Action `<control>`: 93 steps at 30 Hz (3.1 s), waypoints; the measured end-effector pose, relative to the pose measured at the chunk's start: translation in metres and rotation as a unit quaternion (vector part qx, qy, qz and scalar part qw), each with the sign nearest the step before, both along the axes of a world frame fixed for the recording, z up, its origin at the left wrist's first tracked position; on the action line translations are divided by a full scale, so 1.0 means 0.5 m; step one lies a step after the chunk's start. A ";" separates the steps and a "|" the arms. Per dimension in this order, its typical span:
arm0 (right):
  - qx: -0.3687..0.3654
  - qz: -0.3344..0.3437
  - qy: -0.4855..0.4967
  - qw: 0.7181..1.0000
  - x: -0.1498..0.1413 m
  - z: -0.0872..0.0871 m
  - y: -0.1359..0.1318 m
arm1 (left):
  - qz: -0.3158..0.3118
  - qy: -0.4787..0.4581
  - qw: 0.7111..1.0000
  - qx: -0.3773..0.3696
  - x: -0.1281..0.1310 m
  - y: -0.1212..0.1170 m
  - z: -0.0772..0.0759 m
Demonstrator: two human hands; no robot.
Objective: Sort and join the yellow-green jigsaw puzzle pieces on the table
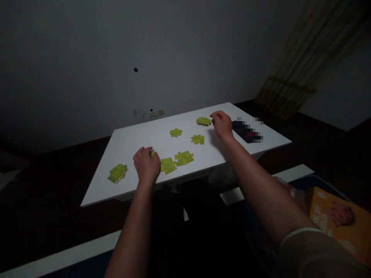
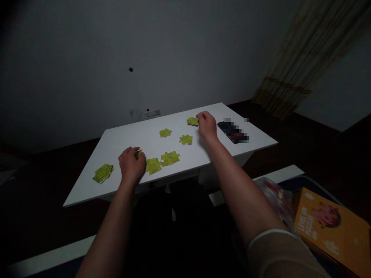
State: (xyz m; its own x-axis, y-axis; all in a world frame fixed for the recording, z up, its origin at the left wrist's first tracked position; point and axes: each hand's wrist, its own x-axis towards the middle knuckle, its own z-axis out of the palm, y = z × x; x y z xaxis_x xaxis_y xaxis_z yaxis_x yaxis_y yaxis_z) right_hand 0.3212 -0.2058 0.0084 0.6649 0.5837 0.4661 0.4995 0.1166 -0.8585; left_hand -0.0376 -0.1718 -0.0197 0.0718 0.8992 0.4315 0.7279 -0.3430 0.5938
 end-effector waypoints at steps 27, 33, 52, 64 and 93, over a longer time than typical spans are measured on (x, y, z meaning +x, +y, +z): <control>-0.092 0.198 -0.174 0.960 -0.002 -0.085 -0.034 | -0.242 0.190 0.951 -0.035 0.134 -0.164 0.009; -0.070 0.176 -0.132 0.973 0.003 -0.076 -0.041 | -0.257 0.210 0.943 -0.019 0.124 -0.146 0.045; -0.139 0.276 -0.300 0.903 -0.013 -0.078 -0.032 | -0.131 0.020 0.991 0.017 -0.102 0.023 -0.015; -0.163 0.226 -0.317 0.906 -0.004 -0.087 -0.033 | -0.130 0.010 0.992 0.001 -0.104 0.030 -0.017; -0.178 0.213 -0.262 0.924 -0.006 -0.078 -0.053 | -0.152 0.009 0.988 -0.007 -0.099 0.015 -0.001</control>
State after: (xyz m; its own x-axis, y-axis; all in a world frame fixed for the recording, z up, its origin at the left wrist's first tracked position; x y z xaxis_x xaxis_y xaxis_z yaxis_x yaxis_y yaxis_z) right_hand 0.3182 -0.2323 -0.0307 0.0764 0.9193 0.3860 0.8311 0.1552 -0.5341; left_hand -0.0873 -0.1642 -0.0204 0.3466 0.8411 0.4153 0.6026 -0.5389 0.5886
